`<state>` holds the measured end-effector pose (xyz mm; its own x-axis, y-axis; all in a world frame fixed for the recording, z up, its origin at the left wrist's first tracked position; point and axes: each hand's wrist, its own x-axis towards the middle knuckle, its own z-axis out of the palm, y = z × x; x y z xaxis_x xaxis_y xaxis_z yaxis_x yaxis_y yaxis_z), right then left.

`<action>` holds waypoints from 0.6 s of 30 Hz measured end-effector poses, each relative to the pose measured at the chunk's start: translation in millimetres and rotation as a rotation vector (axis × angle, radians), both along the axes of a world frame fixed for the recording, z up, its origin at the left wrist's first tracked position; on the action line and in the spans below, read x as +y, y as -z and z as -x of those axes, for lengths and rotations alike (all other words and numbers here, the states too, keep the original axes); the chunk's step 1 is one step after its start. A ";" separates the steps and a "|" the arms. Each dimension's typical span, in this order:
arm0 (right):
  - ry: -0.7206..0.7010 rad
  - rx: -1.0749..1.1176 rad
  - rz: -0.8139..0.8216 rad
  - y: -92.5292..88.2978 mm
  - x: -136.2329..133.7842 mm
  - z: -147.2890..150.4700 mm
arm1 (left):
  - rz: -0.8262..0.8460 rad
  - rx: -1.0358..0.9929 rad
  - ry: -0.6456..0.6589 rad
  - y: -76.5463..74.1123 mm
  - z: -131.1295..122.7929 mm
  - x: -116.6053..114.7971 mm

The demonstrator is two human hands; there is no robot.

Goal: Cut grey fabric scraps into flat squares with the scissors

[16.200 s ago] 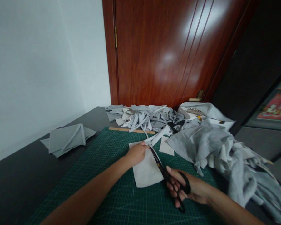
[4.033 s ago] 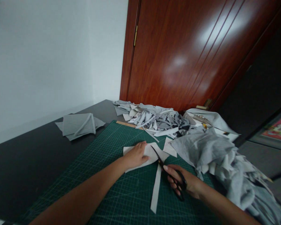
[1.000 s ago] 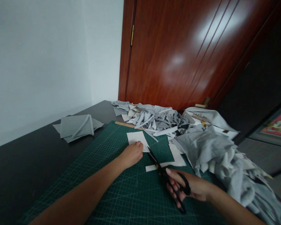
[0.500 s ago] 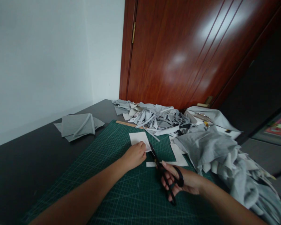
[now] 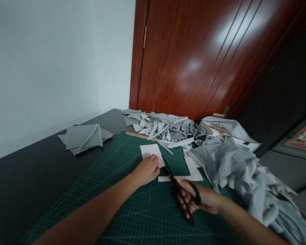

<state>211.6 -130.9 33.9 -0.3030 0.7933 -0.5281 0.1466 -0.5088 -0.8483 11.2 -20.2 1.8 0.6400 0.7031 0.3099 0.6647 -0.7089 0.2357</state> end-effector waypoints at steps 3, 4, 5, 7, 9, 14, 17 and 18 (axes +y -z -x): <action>0.013 0.005 -0.007 -0.6 -1.0 0.2 | 0.026 -0.077 -0.051 5.4 3.5 8.3; 0.011 0.015 -0.006 -0.5 -1.6 0.1 | 0.021 -0.093 -0.074 8.0 5.1 11.8; 0.003 0.025 -0.002 -0.2 -2.2 -0.2 | 0.009 -0.094 -0.099 10.6 6.8 15.3; -0.015 0.040 0.011 0.1 -3.2 -0.9 | -0.014 -0.048 -0.158 15.7 10.0 21.1; -0.031 0.045 0.015 0.4 -3.5 -1.8 | -0.020 0.029 -0.210 19.7 12.0 24.5; -0.102 -0.019 0.015 1.0 -1.2 -2.6 | -0.017 0.152 -0.218 24.5 11.2 25.3; -0.057 -0.086 -0.006 -1.4 -1.2 1.0 | -0.014 0.169 -0.215 25.0 10.3 25.2; -0.046 -0.116 -0.016 -2.7 -1.7 2.9 | -0.018 0.168 -0.215 25.1 10.3 25.3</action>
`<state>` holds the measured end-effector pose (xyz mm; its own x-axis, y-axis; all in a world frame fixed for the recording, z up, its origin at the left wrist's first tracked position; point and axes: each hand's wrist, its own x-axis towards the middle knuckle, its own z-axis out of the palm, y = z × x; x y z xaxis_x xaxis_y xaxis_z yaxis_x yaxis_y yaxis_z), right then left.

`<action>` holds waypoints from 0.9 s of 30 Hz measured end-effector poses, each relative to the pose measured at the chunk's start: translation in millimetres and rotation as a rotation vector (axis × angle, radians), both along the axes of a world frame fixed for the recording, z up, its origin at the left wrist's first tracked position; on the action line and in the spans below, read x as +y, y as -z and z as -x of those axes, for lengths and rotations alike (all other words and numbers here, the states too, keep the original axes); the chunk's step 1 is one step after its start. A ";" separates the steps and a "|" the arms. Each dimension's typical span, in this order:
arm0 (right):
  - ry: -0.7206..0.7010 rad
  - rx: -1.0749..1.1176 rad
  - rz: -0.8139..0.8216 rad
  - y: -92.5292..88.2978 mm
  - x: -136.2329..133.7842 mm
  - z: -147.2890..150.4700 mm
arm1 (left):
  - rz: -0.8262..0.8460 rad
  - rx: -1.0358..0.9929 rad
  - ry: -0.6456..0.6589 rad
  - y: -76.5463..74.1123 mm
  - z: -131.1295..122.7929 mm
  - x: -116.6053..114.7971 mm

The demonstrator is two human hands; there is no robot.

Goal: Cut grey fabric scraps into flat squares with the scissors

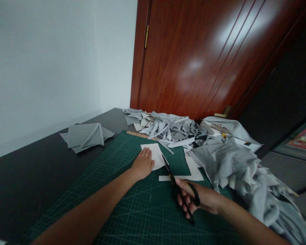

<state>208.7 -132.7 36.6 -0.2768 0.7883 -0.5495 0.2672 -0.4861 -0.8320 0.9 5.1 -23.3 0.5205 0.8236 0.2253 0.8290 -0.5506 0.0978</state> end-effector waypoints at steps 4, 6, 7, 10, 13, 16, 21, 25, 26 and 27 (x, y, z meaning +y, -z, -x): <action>-0.002 -0.083 -0.007 -4.6 -2.6 6.1 | -0.026 0.005 0.007 1.6 0.7 1.2; -0.001 -0.086 0.000 -5.0 -3.2 6.8 | -0.035 0.001 0.012 2.8 0.9 1.8; 0.000 -0.086 0.000 -4.8 -3.2 6.6 | -0.038 -0.005 0.013 3.4 1.0 1.9; 0.016 -0.075 -0.013 -3.9 -2.4 5.7 | -0.037 -0.021 0.014 3.8 0.6 1.8; 0.033 -0.055 -0.019 -3.9 -0.7 5.8 | -0.028 -0.015 0.009 2.2 0.0 0.9; 0.031 -0.048 -0.016 -4.6 1.3 6.5 | -0.011 0.013 -0.002 0.3 -0.6 0.1; 0.026 -0.039 -0.012 -4.1 2.3 5.7 | -0.008 0.025 -0.011 -0.4 -1.0 -0.3; 0.020 -0.023 -0.014 -3.0 3.3 5.1 | 0.001 0.036 -0.015 -1.2 -1.0 -0.6; 0.020 -0.027 -0.015 -2.8 4.1 5.0 | 0.003 0.044 -0.015 -1.7 -1.0 -0.8; 0.016 -0.033 -0.014 -2.6 4.9 5.0 | 0.004 0.054 -0.014 -2.2 -1.1 -1.0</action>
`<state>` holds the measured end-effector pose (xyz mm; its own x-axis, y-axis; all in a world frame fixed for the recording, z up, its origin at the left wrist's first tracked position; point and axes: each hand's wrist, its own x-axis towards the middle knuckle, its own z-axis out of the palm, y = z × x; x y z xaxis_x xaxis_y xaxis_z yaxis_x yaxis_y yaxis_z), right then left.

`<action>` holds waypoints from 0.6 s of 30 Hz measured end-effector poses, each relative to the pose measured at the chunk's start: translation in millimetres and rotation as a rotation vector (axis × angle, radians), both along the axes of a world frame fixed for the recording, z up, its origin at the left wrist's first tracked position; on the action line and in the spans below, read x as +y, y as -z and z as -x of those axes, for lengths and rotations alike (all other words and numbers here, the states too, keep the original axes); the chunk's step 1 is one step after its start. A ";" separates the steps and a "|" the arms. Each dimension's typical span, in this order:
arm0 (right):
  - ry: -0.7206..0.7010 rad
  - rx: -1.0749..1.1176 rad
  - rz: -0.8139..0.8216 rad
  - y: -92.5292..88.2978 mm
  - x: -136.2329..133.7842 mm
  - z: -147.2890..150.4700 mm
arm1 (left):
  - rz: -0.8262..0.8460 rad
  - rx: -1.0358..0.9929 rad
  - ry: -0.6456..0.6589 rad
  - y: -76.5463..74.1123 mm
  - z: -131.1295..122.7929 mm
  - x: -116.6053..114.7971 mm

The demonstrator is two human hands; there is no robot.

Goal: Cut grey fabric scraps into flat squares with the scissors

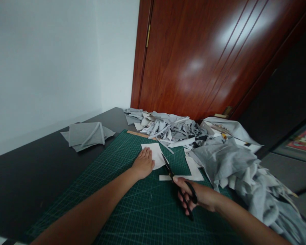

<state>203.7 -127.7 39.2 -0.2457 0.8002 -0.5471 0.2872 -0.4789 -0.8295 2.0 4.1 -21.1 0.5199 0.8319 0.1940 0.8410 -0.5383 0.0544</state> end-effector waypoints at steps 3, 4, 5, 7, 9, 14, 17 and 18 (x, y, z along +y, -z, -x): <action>-0.014 -0.021 0.004 0.0 2.4 -0.3 | -0.003 0.022 -0.002 -1.3 -0.2 -0.7; -0.019 -0.023 0.004 -0.1 2.9 -0.5 | -0.002 0.023 -0.004 -1.5 -0.2 -0.9; -0.023 -0.022 0.001 -0.3 3.0 -0.8 | -0.002 0.022 -0.007 -1.6 -0.1 -1.0; -0.025 -0.013 -0.009 -0.5 2.5 -1.4 | -0.003 0.021 -0.007 -1.5 0.1 -1.2; -0.027 -0.005 -0.020 -0.5 1.4 -2.0 | -0.004 0.020 -0.002 -1.2 0.4 -1.1; -0.021 -0.007 -0.041 0.2 -0.4 -2.5 | 0.001 0.002 0.000 -0.3 0.1 -0.3; -0.016 -0.016 -0.057 0.4 -0.9 -2.0 | -0.001 -0.008 -0.004 1.1 -0.4 0.6; -0.013 -0.021 -0.063 0.4 -1.1 -1.7 | -0.002 -0.010 -0.003 1.7 -0.4 0.9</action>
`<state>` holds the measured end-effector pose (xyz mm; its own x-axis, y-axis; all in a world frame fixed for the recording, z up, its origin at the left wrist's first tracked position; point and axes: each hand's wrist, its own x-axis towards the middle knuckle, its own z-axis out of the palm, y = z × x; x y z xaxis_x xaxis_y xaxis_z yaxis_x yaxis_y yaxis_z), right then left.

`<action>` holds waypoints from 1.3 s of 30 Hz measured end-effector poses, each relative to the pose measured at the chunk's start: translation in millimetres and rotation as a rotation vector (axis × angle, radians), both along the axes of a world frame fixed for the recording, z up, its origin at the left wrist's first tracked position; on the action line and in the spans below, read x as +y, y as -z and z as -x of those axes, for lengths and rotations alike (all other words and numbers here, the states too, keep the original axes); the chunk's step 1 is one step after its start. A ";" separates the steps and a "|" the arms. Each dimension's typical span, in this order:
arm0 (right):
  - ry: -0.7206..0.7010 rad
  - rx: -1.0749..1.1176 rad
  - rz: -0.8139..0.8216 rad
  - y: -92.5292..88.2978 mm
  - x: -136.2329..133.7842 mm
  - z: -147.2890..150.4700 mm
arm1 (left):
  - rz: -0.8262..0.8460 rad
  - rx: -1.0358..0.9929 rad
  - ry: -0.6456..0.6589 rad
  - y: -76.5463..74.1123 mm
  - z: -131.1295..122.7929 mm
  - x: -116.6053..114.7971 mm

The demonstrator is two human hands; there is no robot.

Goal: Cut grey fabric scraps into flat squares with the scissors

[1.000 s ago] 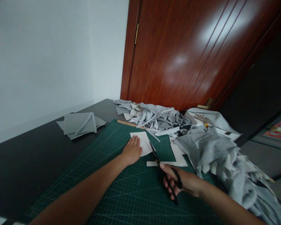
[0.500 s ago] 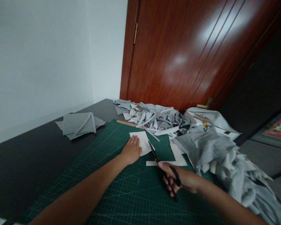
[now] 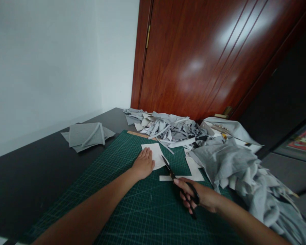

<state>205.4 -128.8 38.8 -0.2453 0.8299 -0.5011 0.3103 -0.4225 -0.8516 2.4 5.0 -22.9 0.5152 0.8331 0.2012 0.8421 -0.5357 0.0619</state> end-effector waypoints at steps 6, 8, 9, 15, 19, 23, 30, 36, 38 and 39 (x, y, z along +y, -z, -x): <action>0.013 -0.009 -0.023 -0.4 -1.7 0.8 | -0.007 -0.031 0.009 1.6 0.5 1.2; 0.016 -0.005 -0.025 -0.5 -2.2 1.0 | -0.001 -0.030 0.007 0.5 0.5 0.6; 0.018 -0.003 -0.026 -0.4 -2.3 1.1 | 0.003 -0.024 0.004 -0.3 0.4 0.2; 0.042 0.008 -0.037 1.2 -2.6 3.2 | 0.019 0.032 -0.009 -3.8 0.1 -1.6; 0.060 0.013 -0.058 1.2 -4.7 6.7 | 0.015 0.018 -0.007 -3.7 0.5 -1.6; 0.079 0.016 -0.063 1.4 -6.6 10.2 | 0.010 0.021 -0.001 -3.6 0.8 -1.5; 0.083 0.054 -0.041 1.5 -8.1 1.4 | -0.022 -0.034 0.020 -8.1 2.5 -5.1; 0.041 0.089 -0.015 -1.6 -21.9 -14.2 | -0.099 -0.077 0.073 -19.2 1.3 -15.5; 0.043 0.105 0.021 -1.9 -26.6 -16.0 | -0.099 -0.085 0.090 -21.3 -0.5 -17.9; 0.042 0.113 0.038 -1.9 -28.2 -16.2 | -0.093 -0.091 0.096 -21.3 -1.5 -18.5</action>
